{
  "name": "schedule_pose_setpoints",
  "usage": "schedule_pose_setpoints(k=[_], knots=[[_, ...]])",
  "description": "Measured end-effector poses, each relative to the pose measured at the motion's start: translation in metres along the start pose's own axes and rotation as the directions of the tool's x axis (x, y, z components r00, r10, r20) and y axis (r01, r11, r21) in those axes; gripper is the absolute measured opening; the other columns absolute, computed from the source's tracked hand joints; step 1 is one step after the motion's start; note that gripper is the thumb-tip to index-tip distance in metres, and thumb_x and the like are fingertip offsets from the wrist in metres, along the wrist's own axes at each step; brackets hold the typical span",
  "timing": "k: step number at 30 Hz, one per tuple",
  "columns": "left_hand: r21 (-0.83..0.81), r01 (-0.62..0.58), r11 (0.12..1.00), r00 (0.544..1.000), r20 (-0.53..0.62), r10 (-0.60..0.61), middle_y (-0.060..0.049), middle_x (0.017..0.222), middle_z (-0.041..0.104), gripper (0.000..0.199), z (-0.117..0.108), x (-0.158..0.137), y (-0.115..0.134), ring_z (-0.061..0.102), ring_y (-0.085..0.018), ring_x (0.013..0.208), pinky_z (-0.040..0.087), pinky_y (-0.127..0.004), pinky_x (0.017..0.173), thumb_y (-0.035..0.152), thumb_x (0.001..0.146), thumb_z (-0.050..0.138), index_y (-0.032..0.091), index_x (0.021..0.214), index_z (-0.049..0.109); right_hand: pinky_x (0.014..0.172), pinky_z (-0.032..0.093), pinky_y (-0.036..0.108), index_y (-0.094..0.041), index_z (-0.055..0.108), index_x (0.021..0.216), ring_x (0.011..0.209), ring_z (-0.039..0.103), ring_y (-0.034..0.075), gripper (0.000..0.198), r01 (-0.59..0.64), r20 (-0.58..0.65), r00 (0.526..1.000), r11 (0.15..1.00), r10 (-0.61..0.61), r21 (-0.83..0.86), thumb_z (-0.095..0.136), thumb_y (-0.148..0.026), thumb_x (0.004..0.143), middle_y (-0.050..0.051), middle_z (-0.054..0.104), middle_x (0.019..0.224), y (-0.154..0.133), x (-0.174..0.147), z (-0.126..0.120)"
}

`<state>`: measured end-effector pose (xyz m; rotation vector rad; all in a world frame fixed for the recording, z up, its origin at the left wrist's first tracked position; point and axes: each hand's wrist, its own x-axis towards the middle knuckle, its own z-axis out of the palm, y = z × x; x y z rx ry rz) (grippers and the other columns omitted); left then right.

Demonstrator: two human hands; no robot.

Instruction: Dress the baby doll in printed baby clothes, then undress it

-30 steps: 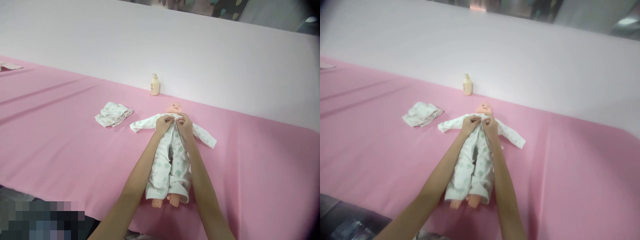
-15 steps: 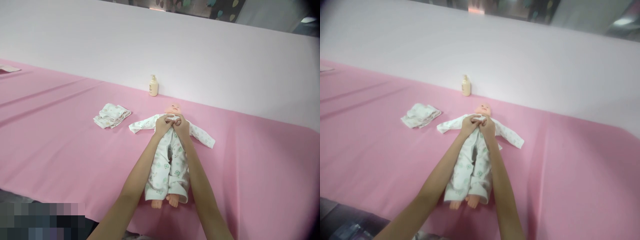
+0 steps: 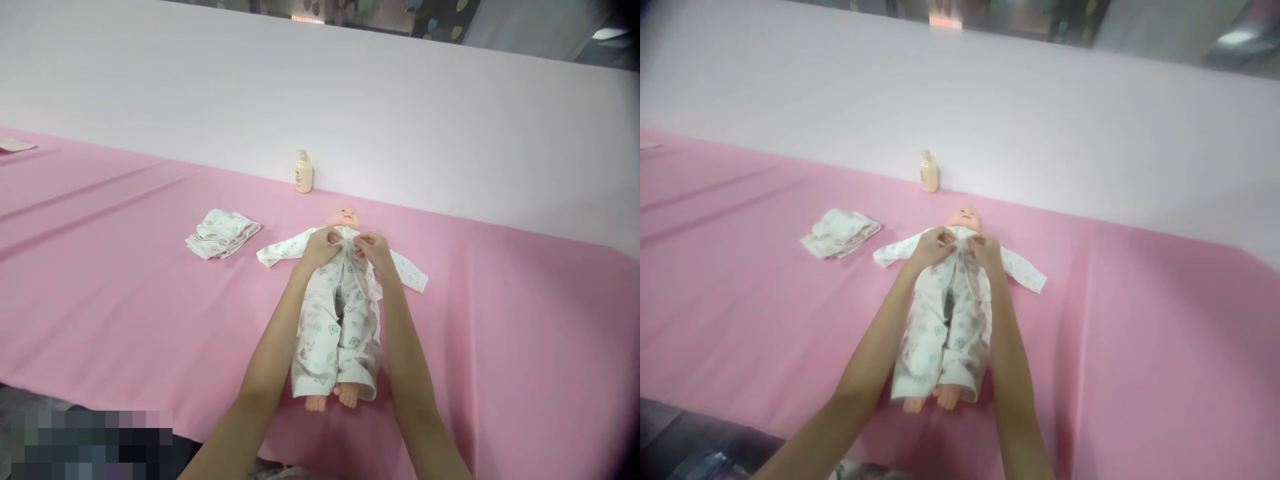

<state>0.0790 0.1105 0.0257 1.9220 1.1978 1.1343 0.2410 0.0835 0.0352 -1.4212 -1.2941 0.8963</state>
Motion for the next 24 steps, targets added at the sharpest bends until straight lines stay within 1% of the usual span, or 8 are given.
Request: schedule_pose_setpoints(k=[2,5,8,11,14,19,21,24], knots=[[0.115,-0.008,0.993,0.993,0.122,-0.006,-0.004,0.083,0.069,0.012,-0.007,-0.004,0.010,0.063,-0.017,0.076,0.050,-0.027,0.072,0.019,0.070,0.062,0.017,0.080,0.068,0.045,0.046,0.019,-0.015,0.064,0.068,0.052,0.057,0.011,0.017,0.009,0.175,0.984,0.987,0.019,-0.158,0.064,-0.031,0.072,0.001,0.062,0.060,-0.012,-0.011,-0.013],[0.180,-0.003,0.984,0.961,0.271,-0.047,-0.004,0.081,0.070,0.013,-0.015,-0.011,0.025,0.063,-0.018,0.074,0.049,-0.026,0.068,0.023,0.075,0.057,0.019,0.076,0.070,0.039,0.044,0.021,-0.015,0.065,0.063,0.048,0.058,0.014,0.016,0.016,0.359,0.924,0.927,0.130,-0.375,0.072,-0.029,0.066,0.003,0.063,0.056,-0.027,-0.024,-0.022],[0.211,0.027,0.977,0.947,0.306,-0.093,-0.004,0.081,0.070,0.014,-0.020,-0.016,0.035,0.063,-0.018,0.070,0.048,-0.025,0.061,0.020,0.073,0.056,0.020,0.075,0.070,0.037,0.043,0.022,-0.016,0.064,0.058,0.043,0.058,0.016,0.012,0.006,0.355,0.915,0.874,0.192,-0.486,0.074,-0.019,0.061,0.004,0.063,0.050,-0.032,-0.029,-0.017],[0.210,0.009,0.978,0.942,0.326,-0.079,-0.004,0.083,0.071,0.018,-0.023,-0.019,0.038,0.063,-0.018,0.073,0.048,-0.023,0.060,0.012,0.069,0.054,0.020,0.073,0.070,0.039,0.045,0.023,-0.016,0.061,0.049,0.040,0.057,0.016,0.016,0.045,0.326,0.932,0.841,0.159,-0.539,0.068,-0.011,0.063,0.003,0.059,0.044,-0.030,-0.027,-0.012],[0.194,-0.006,0.981,0.942,0.332,-0.060,-0.002,0.080,0.071,0.022,-0.025,-0.018,0.038,0.063,-0.017,0.073,0.046,-0.022,0.058,0.007,0.066,0.051,0.019,0.071,0.069,0.044,0.048,0.025,-0.016,0.064,0.051,0.043,0.059,0.016,0.016,0.067,0.349,0.928,0.861,0.132,-0.503,0.062,-0.008,0.066,0.004,0.063,0.050,-0.027,-0.025,-0.014],[0.102,-0.019,0.995,0.927,0.375,-0.021,-0.002,0.067,0.067,0.014,-0.031,-0.017,0.037,0.061,-0.015,0.063,0.044,-0.022,0.052,0.016,0.067,0.055,0.018,0.070,0.069,0.051,0.051,0.022,-0.015,0.069,0.063,0.057,0.062,0.015,0.005,0.043,0.359,0.933,0.980,0.030,-0.193,0.067,-0.017,0.068,0.004,0.068,0.065,-0.026,-0.026,-0.024],[0.071,-0.017,0.997,0.922,0.386,-0.011,-0.001,0.062,0.065,0.012,-0.032,-0.017,0.037,0.059,-0.014,0.059,0.043,-0.021,0.050,0.018,0.067,0.056,0.017,0.068,0.068,0.052,0.051,0.021,-0.014,0.069,0.065,0.058,0.061,0.013,0.006,0.011,0.338,0.941,0.991,0.036,-0.135,0.069,-0.019,0.068,0.003,0.067,0.065,-0.025,-0.024,-0.025],[0.043,0.005,0.999,0.914,0.406,-0.023,0.000,0.060,0.064,0.013,-0.032,-0.017,0.037,0.058,-0.014,0.057,0.041,-0.020,0.049,0.017,0.066,0.056,0.018,0.069,0.068,0.051,0.049,0.021,-0.014,0.071,0.070,0.056,0.059,0.013,0.006,-0.042,0.330,0.940,0.989,0.086,-0.140,0.069,-0.019,0.067,0.003,0.066,0.064,-0.020,-0.022,-0.024]])
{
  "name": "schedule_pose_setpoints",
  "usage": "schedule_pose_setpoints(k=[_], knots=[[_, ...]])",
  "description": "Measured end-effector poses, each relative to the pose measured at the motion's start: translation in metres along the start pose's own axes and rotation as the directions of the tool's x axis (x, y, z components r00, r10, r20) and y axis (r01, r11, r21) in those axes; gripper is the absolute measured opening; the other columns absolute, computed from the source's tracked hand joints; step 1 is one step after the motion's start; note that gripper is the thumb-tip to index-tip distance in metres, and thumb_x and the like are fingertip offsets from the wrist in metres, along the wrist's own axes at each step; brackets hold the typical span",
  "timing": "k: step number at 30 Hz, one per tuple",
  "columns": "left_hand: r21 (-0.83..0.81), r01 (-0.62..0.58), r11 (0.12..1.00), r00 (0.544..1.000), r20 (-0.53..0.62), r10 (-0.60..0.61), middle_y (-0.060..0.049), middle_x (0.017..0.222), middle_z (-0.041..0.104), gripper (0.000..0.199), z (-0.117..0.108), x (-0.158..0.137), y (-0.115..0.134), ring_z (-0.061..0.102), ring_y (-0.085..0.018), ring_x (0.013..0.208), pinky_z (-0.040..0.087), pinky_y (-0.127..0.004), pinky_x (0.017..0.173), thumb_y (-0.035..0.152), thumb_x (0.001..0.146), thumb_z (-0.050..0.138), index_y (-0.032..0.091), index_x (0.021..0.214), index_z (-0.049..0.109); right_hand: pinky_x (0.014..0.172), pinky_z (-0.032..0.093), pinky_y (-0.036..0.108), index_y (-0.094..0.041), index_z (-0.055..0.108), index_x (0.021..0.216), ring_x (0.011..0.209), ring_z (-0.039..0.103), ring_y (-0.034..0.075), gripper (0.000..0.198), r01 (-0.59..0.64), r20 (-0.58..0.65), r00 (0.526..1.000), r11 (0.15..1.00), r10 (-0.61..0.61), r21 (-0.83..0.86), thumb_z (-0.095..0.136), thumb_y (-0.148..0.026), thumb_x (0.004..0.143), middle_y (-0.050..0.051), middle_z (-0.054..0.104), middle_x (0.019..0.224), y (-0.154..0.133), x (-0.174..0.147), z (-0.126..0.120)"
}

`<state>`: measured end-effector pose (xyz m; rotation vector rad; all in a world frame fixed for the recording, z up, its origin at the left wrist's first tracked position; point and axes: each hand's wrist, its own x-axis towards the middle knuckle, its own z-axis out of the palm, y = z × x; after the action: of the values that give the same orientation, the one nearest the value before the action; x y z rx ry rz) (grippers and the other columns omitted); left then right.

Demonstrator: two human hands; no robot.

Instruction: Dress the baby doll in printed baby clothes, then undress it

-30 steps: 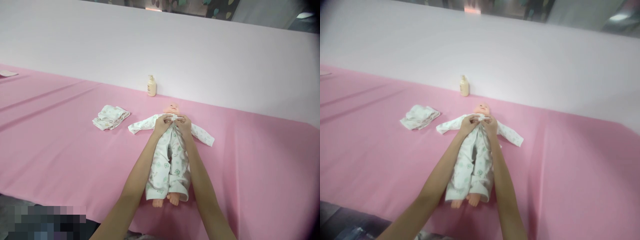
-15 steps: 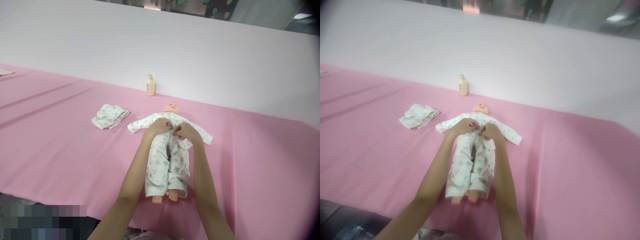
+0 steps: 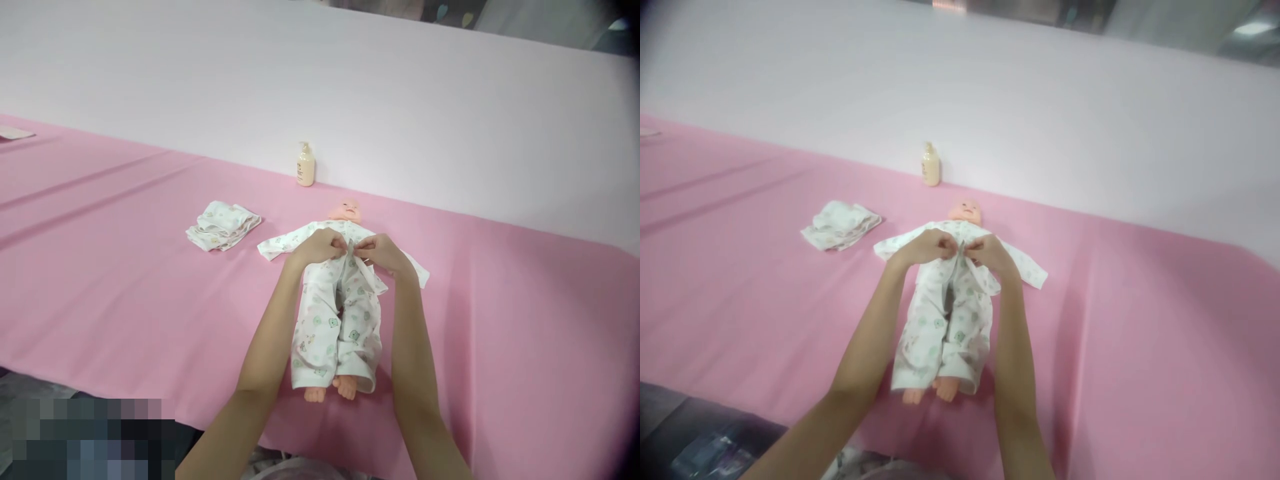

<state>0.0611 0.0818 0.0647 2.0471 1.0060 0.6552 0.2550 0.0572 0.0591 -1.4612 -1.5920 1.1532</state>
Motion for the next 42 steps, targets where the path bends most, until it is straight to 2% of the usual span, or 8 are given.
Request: schedule_pose_setpoints(k=[7,10,18,26,31,35,39,42], knots=[[-0.011,0.024,1.000,1.000,-0.002,-0.024,-0.001,0.063,0.066,0.014,0.002,0.000,-0.001,0.061,-0.015,0.060,0.042,-0.020,0.049,0.017,0.065,0.057,0.017,0.071,0.069,0.053,0.049,0.022,-0.014,0.074,0.075,0.058,0.059,0.013,0.010,0.021,-0.136,0.990,1.000,-0.023,-0.014,0.066,-0.019,0.071,0.003,0.068,0.067,0.001,-0.004,-0.007],[0.016,0.023,1.000,1.000,0.008,-0.023,-0.001,0.063,0.067,0.016,0.002,0.001,-0.001,0.062,-0.016,0.062,0.044,-0.021,0.051,0.017,0.064,0.056,0.018,0.072,0.070,0.055,0.051,0.022,-0.014,0.074,0.077,0.061,0.061,0.013,0.010,0.030,-0.092,0.995,0.998,-0.025,0.049,0.066,-0.019,0.071,0.003,0.068,0.068,-0.003,-0.004,-0.004],[0.006,0.067,0.998,0.998,0.015,-0.067,-0.003,0.068,0.070,0.020,0.001,0.005,-0.007,0.065,-0.017,0.065,0.048,-0.022,0.057,0.012,0.063,0.055,0.018,0.073,0.071,0.051,0.052,0.021,-0.014,0.074,0.071,0.055,0.061,0.013,0.008,0.009,0.024,1.000,1.000,-0.009,-0.017,0.066,-0.016,0.072,0.003,0.068,0.064,-0.004,0.005,0.008],[-0.074,0.090,0.993,0.996,0.018,-0.089,-0.003,0.069,0.071,0.020,0.000,0.003,-0.007,0.068,-0.018,0.067,0.050,-0.023,0.056,0.010,0.064,0.057,0.018,0.081,0.063,0.060,0.060,0.027,-0.011,0.073,0.077,0.061,0.067,0.016,0.009,-0.020,0.139,0.990,0.994,0.006,0.104,0.067,-0.012,0.070,0.007,0.071,0.070,-0.004,0.001,0.008],[-0.136,0.137,0.981,0.990,0.000,-0.139,-0.001,0.066,0.069,0.034,0.001,0.000,-0.004,0.068,-0.018,0.063,0.050,-0.023,0.056,0.007,0.065,0.058,0.021,0.096,0.052,0.056,0.060,0.027,-0.011,0.068,0.067,0.053,0.065,0.016,0.008,-0.028,0.080,0.996,0.999,0.026,0.036,0.063,-0.005,0.068,0.006,0.068,0.060,-0.006,0.004,0.017],[-0.092,0.171,0.981,0.985,-0.016,-0.173,0.000,0.063,0.066,0.032,0.001,-0.003,0.006,0.068,-0.019,0.063,0.052,-0.027,0.061,0.022,0.074,0.060,0.020,0.104,0.049,0.055,0.059,0.026,-0.011,0.066,0.067,0.052,0.065,0.015,0.009,-0.054,0.088,0.995,0.998,0.051,0.035,0.063,-0.003,0.066,0.005,0.068,0.058,-0.007,0.006,0.020],[0.037,0.174,0.984,0.983,-0.065,-0.171,0.001,0.062,0.064,0.031,0.003,-0.003,0.013,0.065,-0.018,0.061,0.049,-0.026,0.058,0.026,0.072,0.062,0.020,0.101,0.051,0.054,0.058,0.025,-0.011,0.066,0.069,0.053,0.064,0.015,0.008,-0.075,0.113,0.991,0.994,0.066,0.075,0.066,-0.004,0.066,0.005,0.067,0.058,-0.006,0.006,0.019],[0.026,0.170,0.985,0.984,-0.055,-0.168,0.001,0.062,0.063,0.027,0.005,-0.003,0.010,0.064,-0.017,0.060,0.047,-0.024,0.055,0.020,0.070,0.060,0.020,0.096,0.052,0.052,0.056,0.023,-0.011,0.067,0.067,0.052,0.063,0.014,0.004,-0.075,0.108,0.992,0.995,0.068,0.064,0.069,-0.008,0.067,0.005,0.068,0.060,-0.005,0.006,0.018]])
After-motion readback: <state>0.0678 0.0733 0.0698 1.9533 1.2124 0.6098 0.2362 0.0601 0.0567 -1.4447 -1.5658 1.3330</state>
